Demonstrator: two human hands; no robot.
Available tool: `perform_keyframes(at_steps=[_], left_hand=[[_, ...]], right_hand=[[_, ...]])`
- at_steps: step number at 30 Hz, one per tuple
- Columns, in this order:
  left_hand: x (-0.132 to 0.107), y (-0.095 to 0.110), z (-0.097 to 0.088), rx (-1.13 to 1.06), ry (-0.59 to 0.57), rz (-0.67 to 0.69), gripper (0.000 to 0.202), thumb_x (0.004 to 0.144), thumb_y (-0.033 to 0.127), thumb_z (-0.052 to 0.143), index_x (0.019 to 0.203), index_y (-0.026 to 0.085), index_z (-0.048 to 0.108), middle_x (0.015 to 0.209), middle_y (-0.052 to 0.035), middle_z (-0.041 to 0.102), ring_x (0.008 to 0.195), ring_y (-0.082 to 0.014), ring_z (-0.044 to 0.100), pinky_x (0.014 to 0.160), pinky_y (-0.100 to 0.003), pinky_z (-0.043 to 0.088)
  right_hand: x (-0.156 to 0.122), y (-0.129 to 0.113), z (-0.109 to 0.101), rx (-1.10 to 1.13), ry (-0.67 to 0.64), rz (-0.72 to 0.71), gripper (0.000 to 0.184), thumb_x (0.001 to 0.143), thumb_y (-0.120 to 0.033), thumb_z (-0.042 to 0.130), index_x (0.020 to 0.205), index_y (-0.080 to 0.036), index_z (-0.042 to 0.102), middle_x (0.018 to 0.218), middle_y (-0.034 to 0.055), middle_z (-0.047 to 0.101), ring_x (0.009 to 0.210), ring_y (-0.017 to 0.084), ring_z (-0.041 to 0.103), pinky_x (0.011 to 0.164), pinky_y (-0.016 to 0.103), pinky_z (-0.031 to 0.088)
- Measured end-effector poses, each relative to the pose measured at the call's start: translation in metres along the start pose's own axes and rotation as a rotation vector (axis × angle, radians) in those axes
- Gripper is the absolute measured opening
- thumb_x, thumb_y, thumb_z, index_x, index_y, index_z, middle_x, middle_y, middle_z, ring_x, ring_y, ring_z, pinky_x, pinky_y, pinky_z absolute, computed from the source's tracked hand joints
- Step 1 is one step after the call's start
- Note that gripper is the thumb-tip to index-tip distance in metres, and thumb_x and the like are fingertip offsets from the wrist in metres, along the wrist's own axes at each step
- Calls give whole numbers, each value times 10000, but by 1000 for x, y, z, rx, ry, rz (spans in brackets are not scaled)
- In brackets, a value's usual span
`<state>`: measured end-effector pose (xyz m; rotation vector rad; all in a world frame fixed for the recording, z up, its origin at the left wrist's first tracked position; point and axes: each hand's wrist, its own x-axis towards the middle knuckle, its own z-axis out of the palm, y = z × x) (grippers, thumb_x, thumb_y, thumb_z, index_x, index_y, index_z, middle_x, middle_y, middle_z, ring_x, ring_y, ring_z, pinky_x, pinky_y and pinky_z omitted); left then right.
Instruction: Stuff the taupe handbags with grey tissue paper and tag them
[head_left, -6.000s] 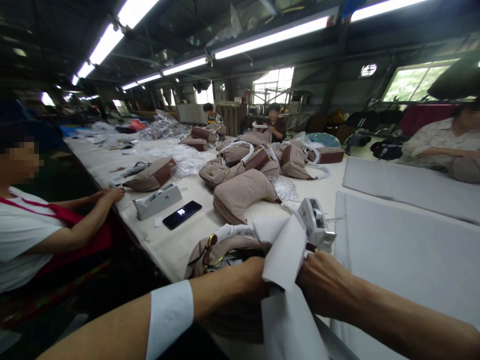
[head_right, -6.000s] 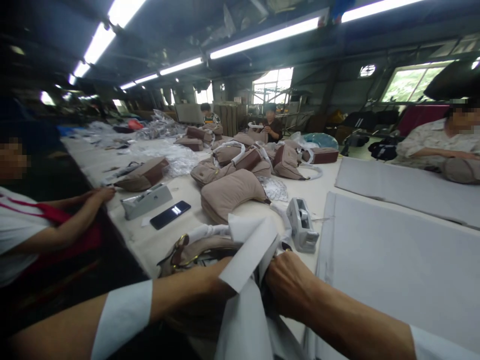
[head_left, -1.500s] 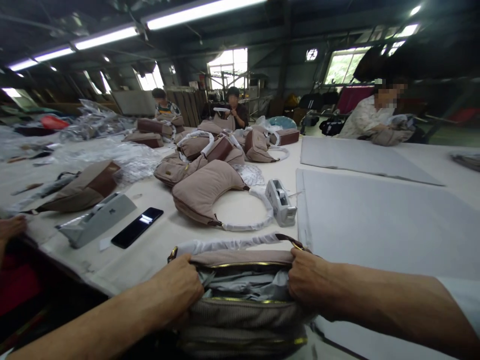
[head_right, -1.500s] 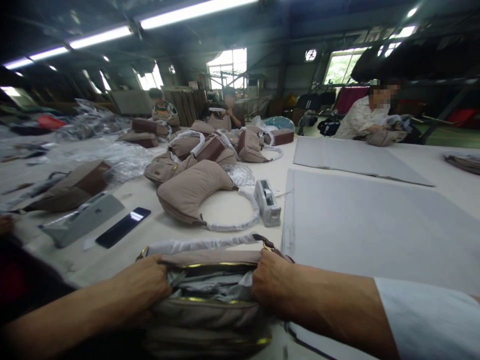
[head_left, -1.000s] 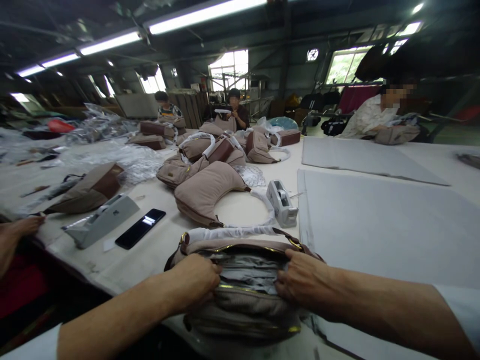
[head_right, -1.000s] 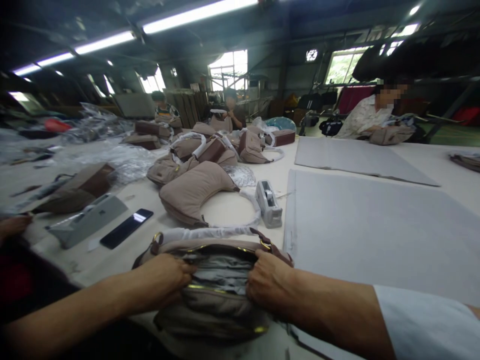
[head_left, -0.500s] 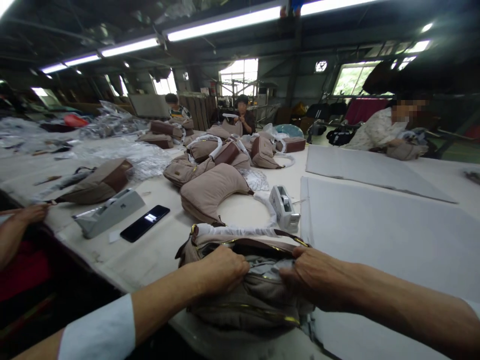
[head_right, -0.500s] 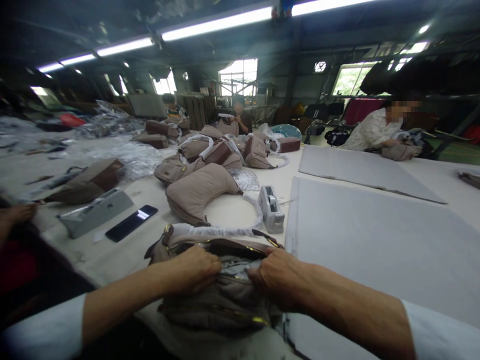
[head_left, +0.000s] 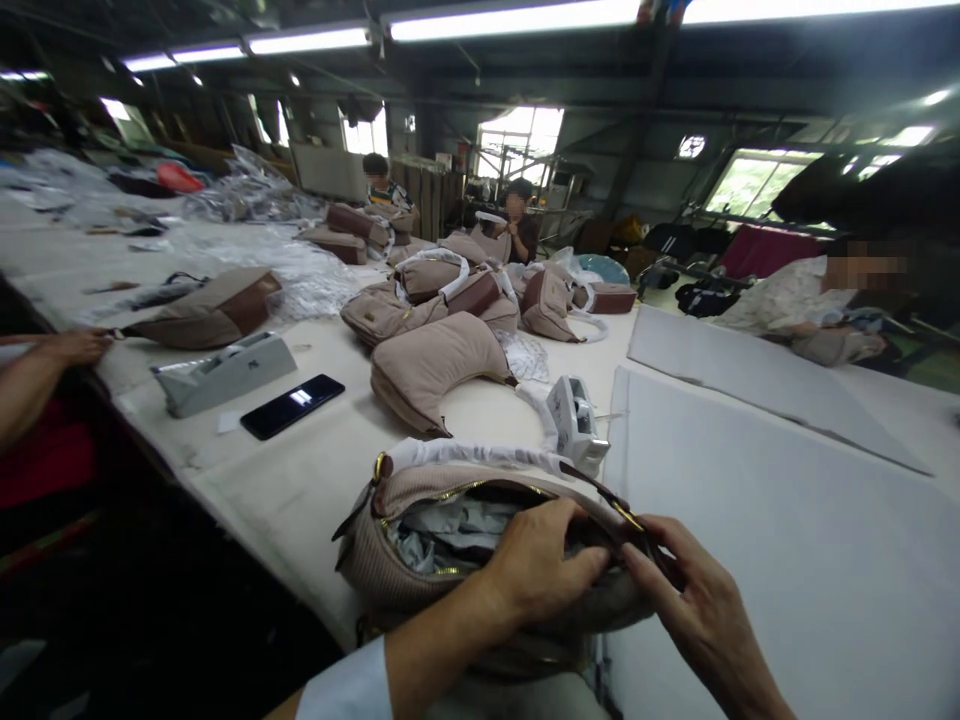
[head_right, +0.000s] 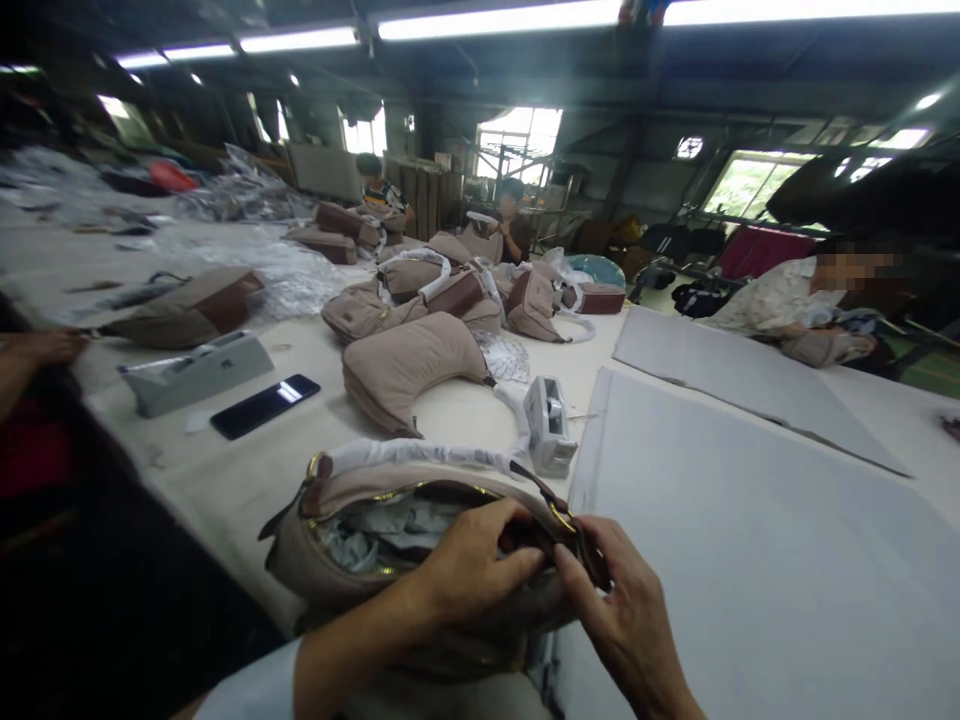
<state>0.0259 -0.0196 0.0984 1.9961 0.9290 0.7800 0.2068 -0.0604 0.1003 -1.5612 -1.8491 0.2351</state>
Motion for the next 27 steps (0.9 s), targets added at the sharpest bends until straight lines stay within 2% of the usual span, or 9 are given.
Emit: perform_keyframes(at_steps=[4, 8, 12, 14, 16, 18, 21, 24, 27], left_hand=[[5, -6, -5, -28, -11, 95, 267, 717, 178, 632, 984, 195, 642, 1045, -38, 624, 948, -201, 586, 842, -291, 477], [6, -8, -5, 21, -21, 88, 230, 694, 154, 652, 923, 177, 657, 1061, -64, 593, 938, -211, 585, 817, -289, 489], [8, -7, -1, -120, -114, 141, 342, 783, 101, 529, 1101, 192, 613, 1074, -53, 635, 989, -205, 599, 883, -294, 469], [9, -6, -1, -258, -173, 168, 319, 867, 117, 444, 1141, 175, 597, 1028, -44, 667, 986, -182, 611, 902, -275, 459], [12, -5, -4, -304, -154, 216, 301, 910, 150, 410, 1136, 153, 608, 1056, -61, 663, 1016, -174, 599, 924, -266, 445], [15, -3, -9, -157, -56, 256, 270, 899, 186, 461, 1104, 147, 633, 1120, -95, 627, 1051, -198, 571, 932, -300, 438], [18, -1, -21, 237, 47, 309, 183, 863, 253, 542, 961, 152, 659, 1135, -105, 611, 1057, -241, 547, 913, -387, 424], [9, -12, -37, 486, 12, 351, 139, 878, 244, 513, 837, 154, 610, 977, -51, 674, 945, -209, 598, 831, -384, 426], [-11, -38, -52, 653, 148, 385, 118, 881, 176, 483, 834, 157, 590, 964, -32, 689, 953, -194, 613, 828, -382, 407]], right_hand=[[0, -3, 0, 116, 68, 78, 282, 857, -424, 511, 1001, -199, 601, 849, 10, 682, 677, 144, 646, 571, 186, 520], [-3, -6, 5, 135, 151, 95, 264, 865, -407, 516, 1020, -209, 596, 892, 10, 689, 737, 153, 656, 627, 192, 530], [2, -1, 9, 40, 135, -61, 217, 886, -337, 505, 1056, -213, 553, 917, 20, 675, 789, 149, 656, 665, 200, 537], [5, 4, 10, -22, 153, -158, 228, 892, -355, 493, 1060, -210, 543, 976, 48, 654, 896, 174, 637, 737, 243, 538], [8, 6, 12, -78, 153, -266, 261, 887, -390, 498, 1063, -202, 539, 1054, 80, 627, 1031, 214, 590, 820, 300, 521], [9, 6, 14, -119, 153, -330, 268, 891, -395, 497, 1064, -192, 523, 1027, 86, 624, 998, 206, 602, 807, 292, 520], [11, 4, 17, -188, 206, -297, 240, 910, -392, 465, 1031, -187, 500, 840, 39, 628, 686, 136, 627, 616, 211, 512], [15, 2, 14, -276, 337, -145, 312, 906, -462, 447, 1002, -175, 521, 753, 21, 640, 574, 129, 615, 535, 197, 485], [20, 3, 8, -281, 369, 30, 370, 887, -524, 444, 946, -177, 557, 691, 7, 649, 526, 131, 612, 487, 191, 464]])
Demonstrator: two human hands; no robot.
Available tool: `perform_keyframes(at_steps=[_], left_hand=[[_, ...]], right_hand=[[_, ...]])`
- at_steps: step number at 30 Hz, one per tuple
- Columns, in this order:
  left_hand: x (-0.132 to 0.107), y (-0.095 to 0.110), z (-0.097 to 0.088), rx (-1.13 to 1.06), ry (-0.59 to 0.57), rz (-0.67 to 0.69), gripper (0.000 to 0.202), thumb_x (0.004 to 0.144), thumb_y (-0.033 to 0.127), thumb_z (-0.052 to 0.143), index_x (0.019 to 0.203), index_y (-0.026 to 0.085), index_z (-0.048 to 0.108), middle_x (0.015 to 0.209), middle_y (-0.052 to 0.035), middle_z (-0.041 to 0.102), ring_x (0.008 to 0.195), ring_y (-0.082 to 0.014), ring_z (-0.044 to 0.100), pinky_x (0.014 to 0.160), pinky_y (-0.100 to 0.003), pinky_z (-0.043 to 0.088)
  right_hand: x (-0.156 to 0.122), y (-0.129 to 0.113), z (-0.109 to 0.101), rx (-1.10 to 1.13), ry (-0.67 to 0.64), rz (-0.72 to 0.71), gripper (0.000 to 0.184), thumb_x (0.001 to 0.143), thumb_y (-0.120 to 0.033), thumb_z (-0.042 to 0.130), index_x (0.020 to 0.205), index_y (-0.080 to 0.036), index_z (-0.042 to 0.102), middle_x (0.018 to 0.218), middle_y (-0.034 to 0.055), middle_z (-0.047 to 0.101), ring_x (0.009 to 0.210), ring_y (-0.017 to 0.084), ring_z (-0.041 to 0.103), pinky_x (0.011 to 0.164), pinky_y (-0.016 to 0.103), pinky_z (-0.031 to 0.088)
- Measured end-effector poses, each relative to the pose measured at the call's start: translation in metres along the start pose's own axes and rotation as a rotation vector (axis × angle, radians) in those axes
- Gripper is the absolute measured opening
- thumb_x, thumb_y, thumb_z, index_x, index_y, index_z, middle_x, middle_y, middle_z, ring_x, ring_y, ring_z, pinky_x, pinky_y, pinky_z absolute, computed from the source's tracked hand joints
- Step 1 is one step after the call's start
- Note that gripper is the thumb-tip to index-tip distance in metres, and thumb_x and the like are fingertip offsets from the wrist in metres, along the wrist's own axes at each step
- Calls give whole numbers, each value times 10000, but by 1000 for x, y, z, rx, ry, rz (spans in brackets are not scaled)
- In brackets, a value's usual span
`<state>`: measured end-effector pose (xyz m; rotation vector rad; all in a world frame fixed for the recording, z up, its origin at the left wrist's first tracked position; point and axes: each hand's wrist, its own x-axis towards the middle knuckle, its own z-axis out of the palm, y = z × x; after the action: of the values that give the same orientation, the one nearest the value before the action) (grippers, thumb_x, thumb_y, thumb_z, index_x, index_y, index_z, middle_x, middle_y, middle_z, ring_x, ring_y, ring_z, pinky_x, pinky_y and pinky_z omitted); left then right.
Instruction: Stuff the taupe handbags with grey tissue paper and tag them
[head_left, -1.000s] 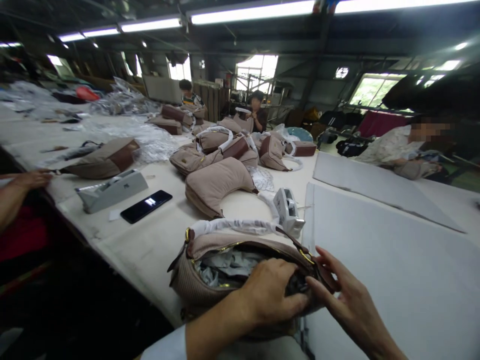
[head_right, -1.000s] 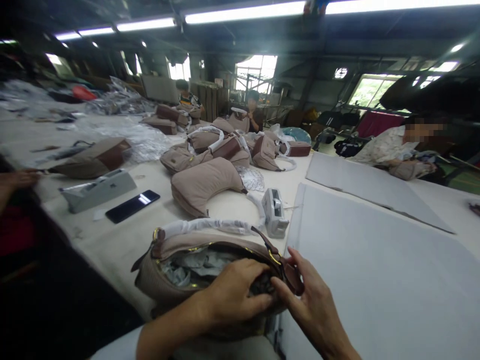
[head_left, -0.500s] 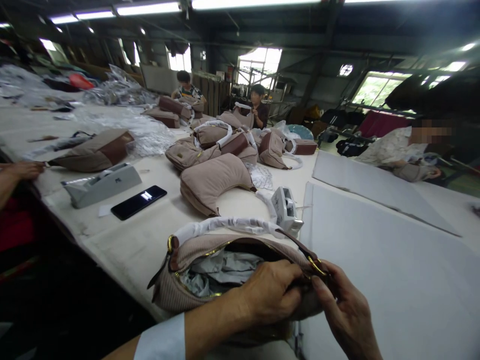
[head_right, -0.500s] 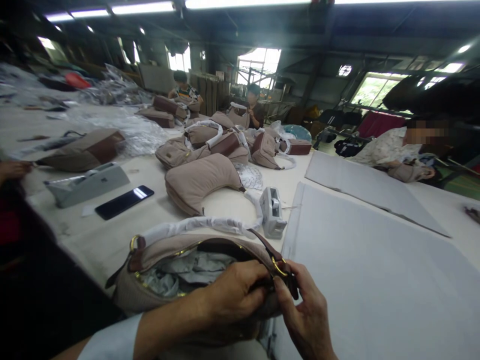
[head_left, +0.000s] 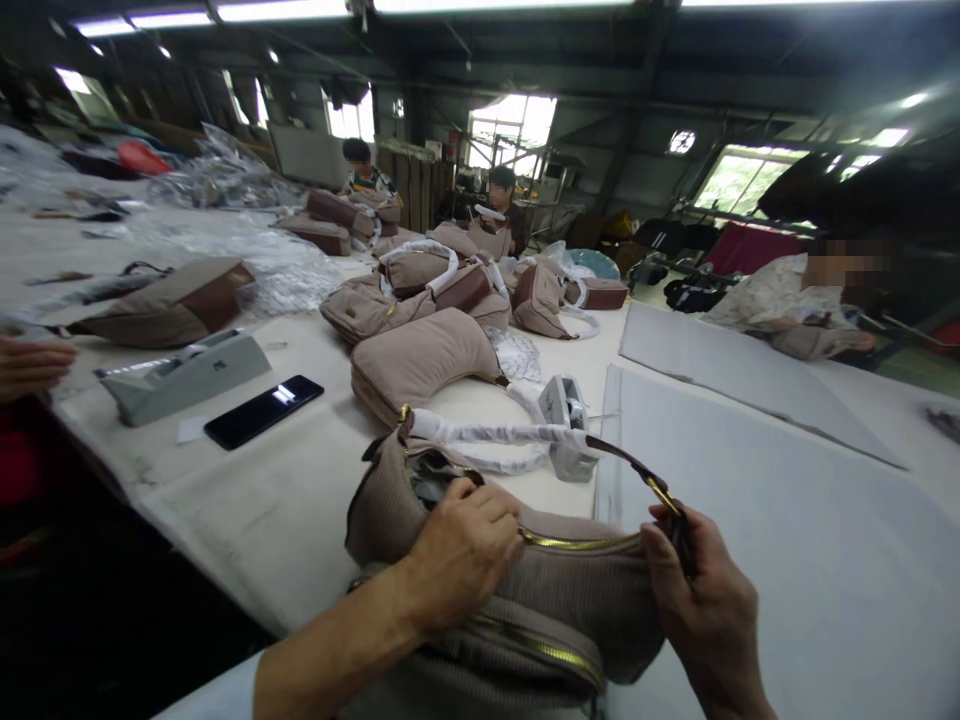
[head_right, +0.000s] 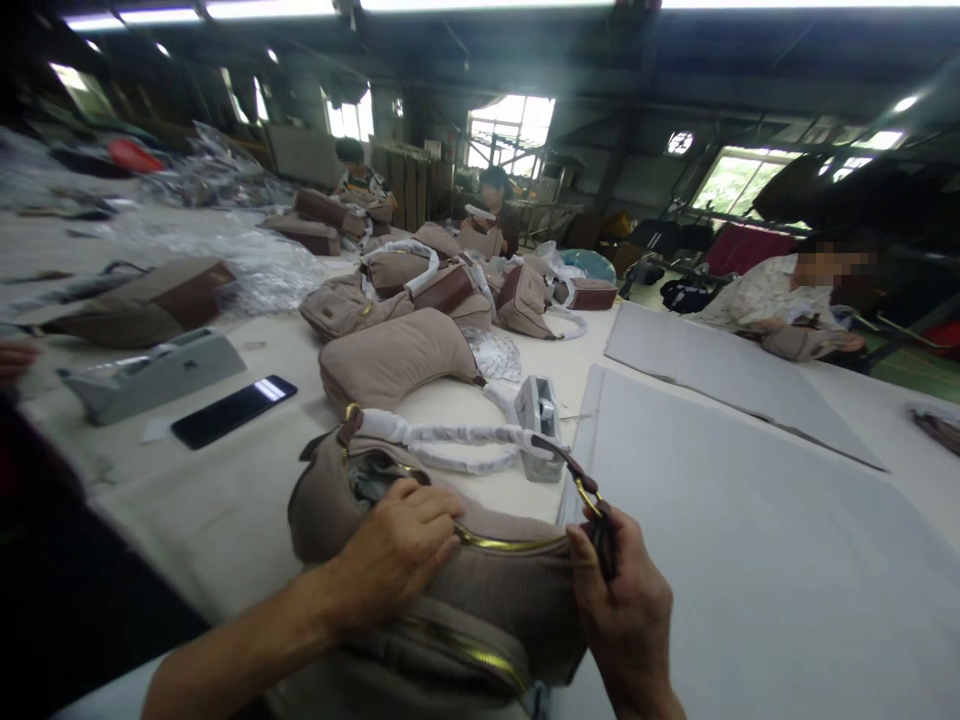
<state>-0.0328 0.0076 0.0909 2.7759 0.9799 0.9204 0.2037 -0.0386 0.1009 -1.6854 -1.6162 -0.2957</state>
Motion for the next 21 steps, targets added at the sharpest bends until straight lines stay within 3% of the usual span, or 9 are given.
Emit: perform_keyframes(at_steps=[4, 7, 9, 12, 14, 17, 21], left_hand=[[-34, -25, -7, 249, 217, 4, 131, 876, 159, 509, 773, 157, 591, 1031, -37, 696, 1084, -237, 584, 1067, -535, 218], [-43, -40, -22, 344, 294, -42, 119, 867, 161, 543, 757, 159, 587, 1040, -25, 705, 1144, -276, 558, 1087, -616, 119], [-45, -50, -36, 398, 300, -53, 89, 870, 156, 545, 795, 161, 593, 1028, -23, 709, 1105, -256, 588, 1058, -553, 254], [-48, -64, -56, 470, 230, -27, 116, 879, 161, 529, 780, 156, 589, 999, -56, 708, 899, -192, 659, 809, -338, 479], [-50, -71, -66, 456, 202, -28, 157, 888, 172, 509, 752, 153, 584, 1101, -104, 668, 863, -173, 654, 760, -292, 506], [-54, -78, -74, 295, 230, -139, 145, 903, 176, 470, 833, 147, 594, 1258, -146, 564, 1014, -174, 607, 910, -298, 486], [-47, -82, -84, 145, 320, -311, 128, 908, 204, 461, 839, 172, 564, 1001, -79, 651, 944, -151, 617, 870, -287, 503]], right_hand=[[5, -1, -3, 67, -133, 135, 407, 855, -587, 442, 907, -204, 570, 679, -10, 644, 543, 140, 608, 505, 201, 459], [4, -12, -3, 87, -204, 210, 462, 839, -639, 414, 908, -210, 572, 652, -15, 625, 542, 153, 591, 526, 227, 453], [2, -21, -4, 95, -226, 219, 497, 839, -663, 388, 923, -209, 571, 649, -15, 619, 542, 157, 589, 540, 239, 449], [-1, -29, -6, 114, -222, 167, 527, 843, -678, 367, 972, -207, 567, 690, -11, 631, 572, 157, 609, 555, 243, 450], [-4, -30, -7, 118, -209, 124, 541, 846, -681, 363, 1002, -204, 567, 703, -7, 630, 573, 156, 614, 559, 245, 456], [-10, -25, -5, 115, -186, 86, 544, 852, -679, 355, 1005, -203, 569, 673, -7, 618, 534, 159, 608, 540, 252, 467], [-11, -19, 1, 84, -104, -11, 460, 874, -609, 401, 998, -196, 562, 659, 3, 629, 491, 162, 603, 486, 252, 478]])
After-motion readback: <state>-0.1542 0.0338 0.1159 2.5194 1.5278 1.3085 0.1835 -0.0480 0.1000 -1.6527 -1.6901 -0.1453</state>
